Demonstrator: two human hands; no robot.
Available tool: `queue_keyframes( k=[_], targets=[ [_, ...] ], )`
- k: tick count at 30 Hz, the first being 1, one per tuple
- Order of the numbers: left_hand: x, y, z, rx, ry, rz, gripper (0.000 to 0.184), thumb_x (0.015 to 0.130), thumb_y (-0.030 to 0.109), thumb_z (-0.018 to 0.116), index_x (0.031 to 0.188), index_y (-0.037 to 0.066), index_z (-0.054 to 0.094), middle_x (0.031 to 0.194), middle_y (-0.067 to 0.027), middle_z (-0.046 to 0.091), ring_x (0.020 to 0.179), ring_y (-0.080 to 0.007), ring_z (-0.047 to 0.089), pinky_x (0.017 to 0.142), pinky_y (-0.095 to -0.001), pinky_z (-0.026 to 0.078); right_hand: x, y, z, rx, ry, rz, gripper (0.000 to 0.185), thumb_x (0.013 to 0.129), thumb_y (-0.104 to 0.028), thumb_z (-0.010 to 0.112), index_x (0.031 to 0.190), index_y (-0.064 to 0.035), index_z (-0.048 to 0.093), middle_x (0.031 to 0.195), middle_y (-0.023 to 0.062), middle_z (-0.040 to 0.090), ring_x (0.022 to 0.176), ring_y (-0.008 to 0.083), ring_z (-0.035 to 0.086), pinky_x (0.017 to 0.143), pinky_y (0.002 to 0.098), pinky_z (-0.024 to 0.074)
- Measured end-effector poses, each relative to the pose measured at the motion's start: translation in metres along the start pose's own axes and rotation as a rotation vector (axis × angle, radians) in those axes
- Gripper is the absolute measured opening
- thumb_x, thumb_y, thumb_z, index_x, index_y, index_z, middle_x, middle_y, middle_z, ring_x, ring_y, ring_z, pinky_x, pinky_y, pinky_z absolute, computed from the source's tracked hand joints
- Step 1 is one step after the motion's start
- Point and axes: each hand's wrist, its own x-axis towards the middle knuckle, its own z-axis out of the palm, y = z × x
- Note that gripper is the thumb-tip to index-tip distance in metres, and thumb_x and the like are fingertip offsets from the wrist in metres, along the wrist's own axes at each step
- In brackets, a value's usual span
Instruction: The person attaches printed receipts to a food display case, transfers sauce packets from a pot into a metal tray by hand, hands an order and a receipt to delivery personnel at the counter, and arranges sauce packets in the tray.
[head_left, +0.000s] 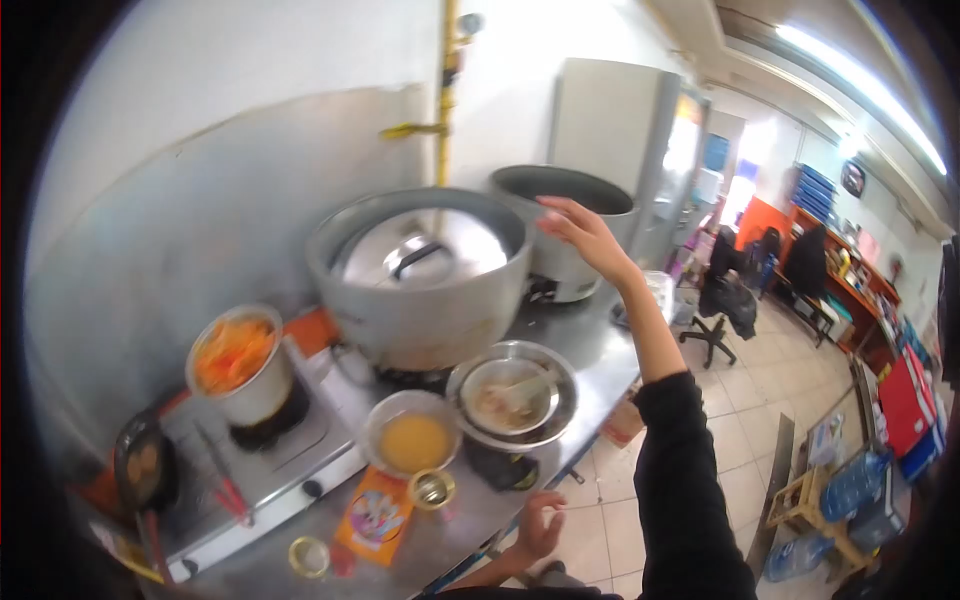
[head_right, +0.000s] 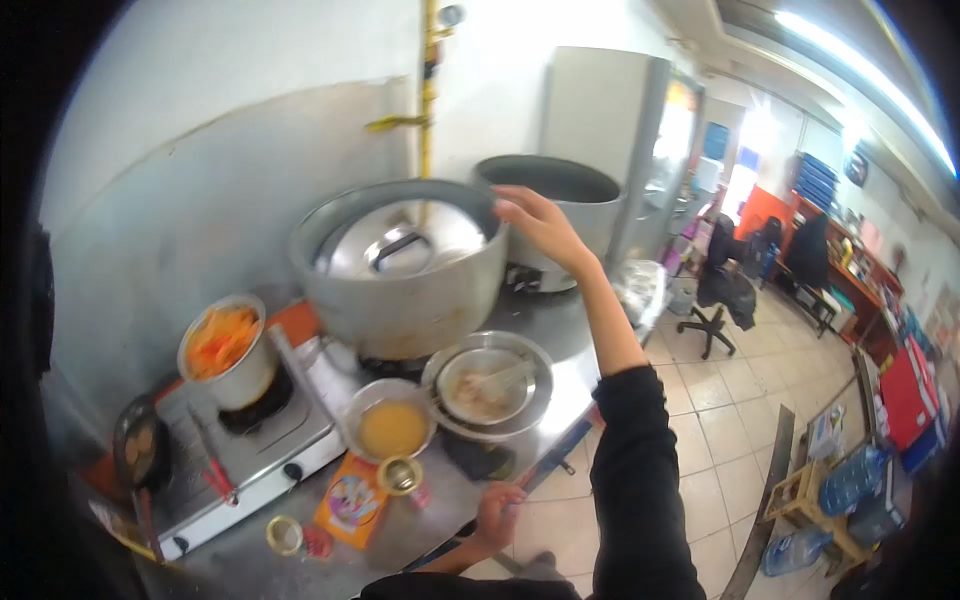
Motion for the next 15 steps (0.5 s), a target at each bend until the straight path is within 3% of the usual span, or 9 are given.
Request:
queue_keyframes(
  k=[3, 4, 6, 7, 8, 11, 13, 15],
  targets=[
    [0.032, -0.001, 0.093, -0.111, -0.310, 0.003, 0.028, 0.076, 0.013, 0.053, 0.099, 0.002, 0.042, 0.095, -0.0143, 0.047, 0.081, -0.0239, 0.049, 0.075, -0.0326, 0.038, -0.095, 0.086, -0.122, 0.382, 0.431, 0.239, 0.044, 0.082, -0.038, 0.045, 0.117, -0.0109, 0.043, 0.100, 0.0047, 0.054, 0.086, 0.0126, 0.049, 0.075, 0.0257, 0.0372],
    [0.042, -0.002, 0.128, -0.157, -0.405, -0.044, 0.032, 0.075, 0.014, 0.056, 0.101, 0.002, 0.042, 0.099, -0.0147, 0.045, 0.088, -0.0248, 0.048, 0.079, -0.0334, 0.037, -0.130, 0.121, -0.159, 0.581, 0.567, 0.254, 0.046, 0.082, -0.041, 0.044, 0.118, -0.0131, 0.040, 0.105, 0.0050, 0.051, 0.092, 0.0150, 0.046, 0.078, 0.0290, 0.0355],
    [0.053, -0.003, 0.196, -0.153, -0.599, 0.086, 0.040, 0.075, 0.019, 0.057, 0.108, 0.003, 0.040, 0.105, -0.0140, 0.041, 0.101, -0.0260, 0.041, 0.088, -0.0343, 0.031, -0.212, 0.199, -0.218, 0.862, 0.785, 0.264, 0.046, 0.081, -0.042, 0.045, 0.120, -0.0197, 0.036, 0.111, 0.0047, 0.046, 0.094, 0.0172, 0.043, 0.082, 0.0340, 0.0321],
    [0.052, -0.006, 0.227, -0.197, -0.754, 0.102, 0.042, 0.076, 0.022, 0.057, 0.110, 0.005, 0.040, 0.107, -0.0134, 0.041, 0.104, -0.0266, 0.038, 0.091, -0.0344, 0.028, -0.254, 0.221, -0.239, 0.931, 0.875, 0.326, 0.035, 0.080, -0.042, 0.047, 0.110, -0.0240, 0.043, 0.099, -0.0013, 0.049, 0.088, 0.0143, 0.044, 0.083, 0.0336, 0.0329],
    [0.044, -0.011, 0.255, -0.239, -0.909, 0.112, 0.043, 0.076, 0.025, 0.056, 0.112, 0.006, 0.040, 0.109, -0.0127, 0.040, 0.107, -0.0271, 0.035, 0.093, -0.0346, 0.026, -0.294, 0.243, -0.253, 0.941, 0.984, 0.387, 0.036, 0.079, -0.044, 0.048, 0.108, -0.0249, 0.043, 0.100, -0.0019, 0.048, 0.089, 0.0147, 0.043, 0.084, 0.0375, 0.0317],
    [0.016, -0.025, 0.316, -0.188, -0.994, 0.056, 0.039, 0.080, 0.028, 0.052, 0.111, 0.008, 0.042, 0.112, -0.0111, 0.041, 0.107, -0.0248, 0.037, 0.094, -0.0353, 0.026, -0.393, 0.317, -0.297, 1.093, 1.325, 0.499, 0.037, 0.077, -0.042, 0.048, 0.109, -0.0253, 0.041, 0.107, -0.0001, 0.043, 0.097, 0.0165, 0.040, 0.084, 0.0398, 0.0302],
    [0.020, -0.028, 0.341, -0.288, -1.111, -0.370, 0.028, 0.081, 0.021, 0.050, 0.104, 0.005, 0.043, 0.095, -0.0100, 0.049, 0.088, -0.0202, 0.049, 0.078, -0.0341, 0.038, -0.433, 0.351, -0.325, 1.048, 1.466, 0.572, 0.039, 0.076, -0.041, 0.049, 0.110, -0.0243, 0.040, 0.109, -0.0001, 0.042, 0.100, 0.0172, 0.039, 0.084, 0.0392, 0.0297],
    [0.028, -0.054, 0.381, -0.338, -1.100, -0.346, 0.023, 0.081, 0.017, 0.050, 0.099, 0.004, 0.043, 0.088, -0.0092, 0.047, 0.082, -0.0195, 0.048, 0.073, -0.0313, 0.039, -0.463, 0.389, -0.360, 1.022, 1.582, 0.651, 0.043, 0.075, -0.042, 0.048, 0.114, -0.0247, 0.039, 0.112, 0.0001, 0.042, 0.103, 0.0179, 0.038, 0.086, 0.0397, 0.0279]
  ],
)
